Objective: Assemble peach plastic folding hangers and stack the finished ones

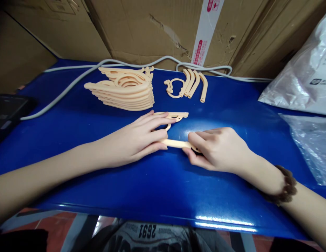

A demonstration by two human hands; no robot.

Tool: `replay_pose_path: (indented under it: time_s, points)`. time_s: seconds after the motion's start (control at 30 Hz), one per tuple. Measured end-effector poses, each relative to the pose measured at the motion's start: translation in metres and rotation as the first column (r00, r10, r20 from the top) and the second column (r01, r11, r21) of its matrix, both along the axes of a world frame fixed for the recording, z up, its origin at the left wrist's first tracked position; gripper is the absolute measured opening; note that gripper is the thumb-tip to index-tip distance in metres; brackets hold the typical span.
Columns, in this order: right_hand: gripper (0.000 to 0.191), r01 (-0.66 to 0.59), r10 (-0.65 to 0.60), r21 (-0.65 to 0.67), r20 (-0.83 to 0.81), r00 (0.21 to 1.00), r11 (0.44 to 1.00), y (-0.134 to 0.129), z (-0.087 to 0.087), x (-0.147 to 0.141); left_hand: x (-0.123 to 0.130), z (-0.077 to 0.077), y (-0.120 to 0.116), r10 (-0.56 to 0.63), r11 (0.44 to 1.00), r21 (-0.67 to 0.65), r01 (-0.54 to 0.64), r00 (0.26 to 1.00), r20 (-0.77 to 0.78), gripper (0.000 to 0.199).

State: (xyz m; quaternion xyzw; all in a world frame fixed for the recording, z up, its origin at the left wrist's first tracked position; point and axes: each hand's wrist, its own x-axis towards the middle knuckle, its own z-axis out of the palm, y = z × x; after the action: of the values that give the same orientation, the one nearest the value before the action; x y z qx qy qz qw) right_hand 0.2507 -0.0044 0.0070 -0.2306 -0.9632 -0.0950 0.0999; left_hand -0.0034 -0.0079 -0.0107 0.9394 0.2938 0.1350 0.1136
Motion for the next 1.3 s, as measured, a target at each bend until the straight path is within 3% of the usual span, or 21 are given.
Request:
replay_pose_path:
  time_s: [0.2,0.5,0.6,0.7,0.9,1.07,1.3]
  points:
    - [0.044,-0.172,0.166,-0.028,-0.136,0.977,0.985,-0.013,-0.004,-0.002,-0.002,0.002,-0.002,-0.027,0.999,-0.016,0.028,0.996,0.082,0.04]
    - [0.032,-0.275,0.253,-0.121,-0.173,0.952,0.954,-0.013,-0.001,-0.01,-0.002,-0.001,0.002,0.091,0.996,0.002,-0.091,0.993,0.074,0.035]
    - [0.029,-0.239,0.23,-0.061,-0.127,0.965,0.969,-0.012,0.001,-0.013,-0.002,-0.001,0.003,0.121,0.992,0.017,-0.123,0.989,0.082,0.035]
    - [0.028,-0.166,0.171,0.078,-0.062,0.983,0.983,-0.012,0.003,-0.013,-0.003,0.0,0.004,0.162,0.985,0.039,-0.167,0.981,0.102,0.033]
    - [0.031,-0.074,0.093,0.256,-0.062,0.994,0.964,-0.009,0.005,-0.01,-0.006,-0.003,0.005,0.2,0.972,0.091,-0.214,0.969,0.142,0.03]
    - [0.035,-0.015,0.027,0.25,-0.044,0.999,0.968,-0.007,0.005,-0.009,-0.005,0.0,0.004,0.194,0.975,0.069,-0.213,0.957,0.218,0.027]
    - [0.032,-0.024,0.034,0.167,-0.053,0.998,0.986,-0.006,0.003,-0.008,-0.003,0.006,0.001,0.228,0.972,0.02,-0.234,0.961,0.158,0.026]
